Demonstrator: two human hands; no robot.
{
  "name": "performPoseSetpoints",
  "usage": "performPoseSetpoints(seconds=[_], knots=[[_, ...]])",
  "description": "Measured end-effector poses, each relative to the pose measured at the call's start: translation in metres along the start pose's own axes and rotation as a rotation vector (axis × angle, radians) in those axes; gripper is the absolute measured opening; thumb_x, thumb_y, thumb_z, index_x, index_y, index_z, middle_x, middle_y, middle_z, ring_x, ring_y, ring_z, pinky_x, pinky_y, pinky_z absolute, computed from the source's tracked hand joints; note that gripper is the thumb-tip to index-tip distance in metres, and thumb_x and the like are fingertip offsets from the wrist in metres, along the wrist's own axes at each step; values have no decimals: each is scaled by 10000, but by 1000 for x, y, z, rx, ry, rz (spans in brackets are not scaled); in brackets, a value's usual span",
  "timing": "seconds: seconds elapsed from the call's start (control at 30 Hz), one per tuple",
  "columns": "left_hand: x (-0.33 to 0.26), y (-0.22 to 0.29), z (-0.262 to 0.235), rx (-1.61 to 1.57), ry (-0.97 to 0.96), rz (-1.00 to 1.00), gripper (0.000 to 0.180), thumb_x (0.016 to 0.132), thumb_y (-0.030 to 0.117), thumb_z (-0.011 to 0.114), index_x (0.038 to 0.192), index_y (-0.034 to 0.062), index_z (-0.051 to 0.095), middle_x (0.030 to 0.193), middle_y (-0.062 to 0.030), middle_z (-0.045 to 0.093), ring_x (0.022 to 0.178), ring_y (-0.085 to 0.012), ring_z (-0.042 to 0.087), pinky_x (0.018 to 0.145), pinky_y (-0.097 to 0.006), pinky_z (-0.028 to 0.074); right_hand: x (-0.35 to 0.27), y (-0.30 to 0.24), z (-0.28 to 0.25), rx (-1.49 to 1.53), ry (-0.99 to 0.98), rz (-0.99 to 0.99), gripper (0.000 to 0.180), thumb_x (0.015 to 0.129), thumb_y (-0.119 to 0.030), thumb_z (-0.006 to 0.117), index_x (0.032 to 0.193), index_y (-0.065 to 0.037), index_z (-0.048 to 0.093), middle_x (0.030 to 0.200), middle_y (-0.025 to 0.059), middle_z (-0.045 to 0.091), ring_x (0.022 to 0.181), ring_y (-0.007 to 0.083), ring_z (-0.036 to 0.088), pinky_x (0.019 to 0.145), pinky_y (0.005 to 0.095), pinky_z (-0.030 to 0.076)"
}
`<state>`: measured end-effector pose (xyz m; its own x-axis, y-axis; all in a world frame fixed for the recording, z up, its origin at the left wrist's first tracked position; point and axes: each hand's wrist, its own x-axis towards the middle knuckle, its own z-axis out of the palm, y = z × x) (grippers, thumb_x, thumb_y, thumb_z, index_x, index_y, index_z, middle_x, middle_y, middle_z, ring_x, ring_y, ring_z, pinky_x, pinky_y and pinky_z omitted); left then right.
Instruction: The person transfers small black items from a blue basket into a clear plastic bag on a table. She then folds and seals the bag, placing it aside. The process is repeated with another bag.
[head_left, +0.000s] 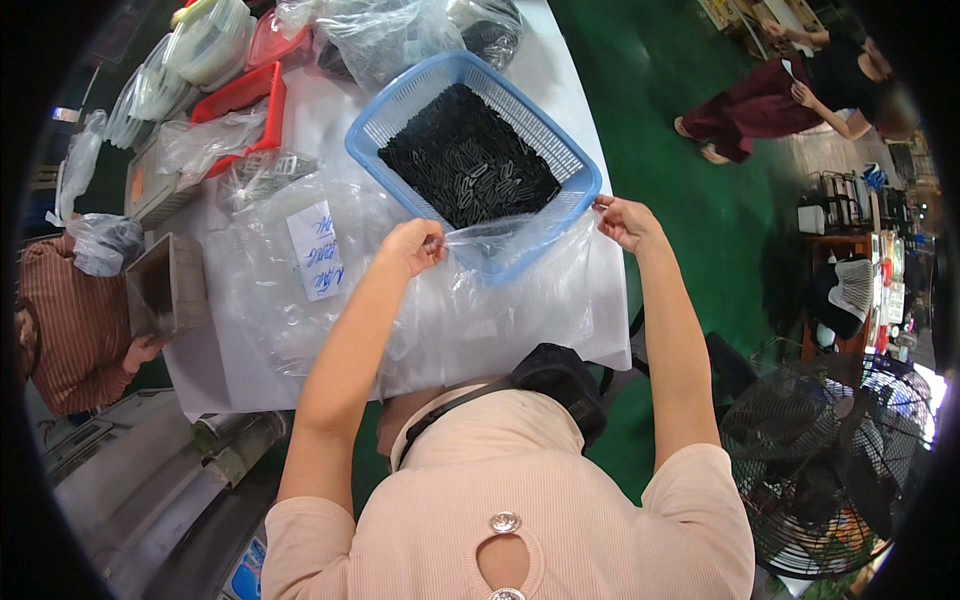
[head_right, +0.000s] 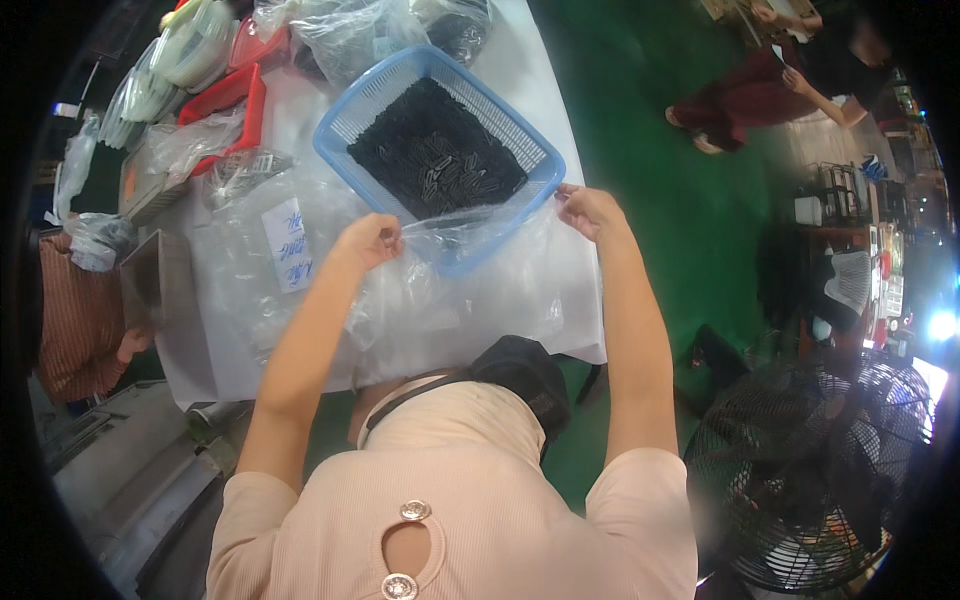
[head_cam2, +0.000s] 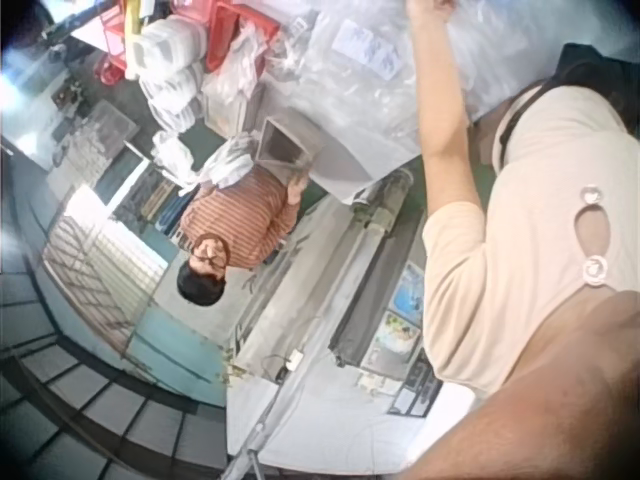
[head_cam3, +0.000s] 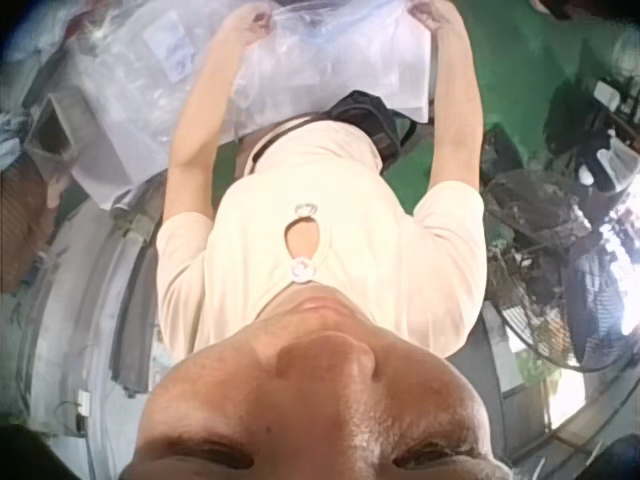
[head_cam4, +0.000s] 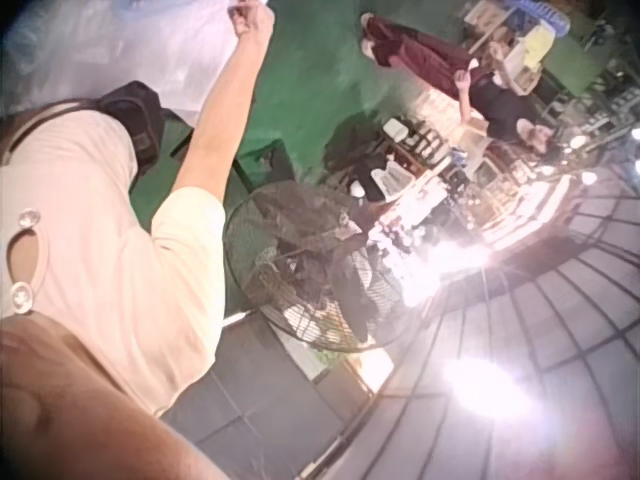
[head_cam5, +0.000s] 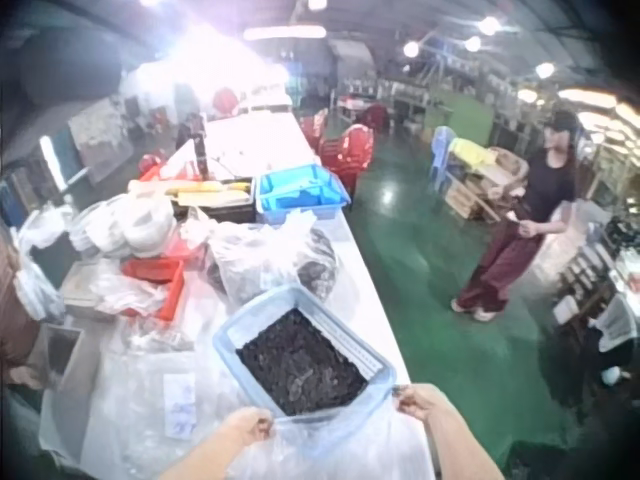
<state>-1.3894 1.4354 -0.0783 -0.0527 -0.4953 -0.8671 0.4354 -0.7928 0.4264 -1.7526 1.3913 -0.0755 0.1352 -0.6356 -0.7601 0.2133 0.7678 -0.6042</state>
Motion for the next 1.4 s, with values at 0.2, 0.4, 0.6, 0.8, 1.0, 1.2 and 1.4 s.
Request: performPoseSetpoints(seconds=[0.2, 0.4, 0.6, 0.8, 1.0, 1.2, 1.4], knots=[[-22, 7, 6, -92, 9, -26, 147, 773, 54, 628, 860, 10, 517, 826, -78, 486, 650, -183, 511, 519, -297, 445, -7, -3, 29, 253, 92, 29, 240, 778, -148, 669, 942, -36, 535, 921, 81, 530, 787, 185, 534, 697, 345, 481], [-7, 3, 6, 35, 5, 55, 150, 788, 32, 612, 904, -2, 523, 795, -93, 549, 644, -178, 532, 505, -289, 451, 5, -4, 48, 79, 219, 39, 344, 753, -287, 740, 954, -76, 557, 905, 61, 552, 795, 170, 542, 698, 310, 466], [2, 10, 3, 162, 55, 163, 42, 798, 5, 571, 794, -17, 536, 708, -90, 545, 565, -164, 521, 468, -272, 445, 21, -5, 46, -186, 211, 92, 337, 673, -297, 791, 837, -86, 587, 724, 11, 573, 611, 116, 520, 593, 267, 491], [19, 16, 0, 267, 52, 32, 77, 827, 57, 560, 765, 12, 548, 666, -46, 504, 542, -135, 485, 451, -255, 434, 20, -8, 45, -150, 39, 172, 199, 724, -93, 706, 857, -25, 575, 755, 72, 620, 635, 165, 616, 617, 302, 561], [31, -7, -18, 247, 24, 61, 77, 829, 61, 559, 762, 35, 532, 669, -33, 516, 544, -122, 482, 454, -248, 417, 16, 10, 44, -24, 28, 20, 198, 721, 44, 633, 902, 12, 560, 865, 113, 632, 741, 211, 647, 716, 350, 565], [-20, -47, -35, 215, 13, 251, 81, 789, 72, 626, 796, 17, 566, 694, -50, 568, 569, -126, 527, 472, -263, 446, -53, 39, 66, 14, -17, -232, 321, 709, 79, 603, 1018, 13, 546, 948, 129, 625, 800, 241, 648, 725, 372, 563], [-50, -42, -40, 274, -60, 513, 97, 757, 110, 674, 780, 35, 618, 703, -27, 584, 562, -124, 516, 536, -268, 445, -62, 52, 56, 109, -165, -408, 463, 728, 103, 511, 1181, 34, 447, 1086, 189, 576, 917, 329, 613, 774, 428, 536]])
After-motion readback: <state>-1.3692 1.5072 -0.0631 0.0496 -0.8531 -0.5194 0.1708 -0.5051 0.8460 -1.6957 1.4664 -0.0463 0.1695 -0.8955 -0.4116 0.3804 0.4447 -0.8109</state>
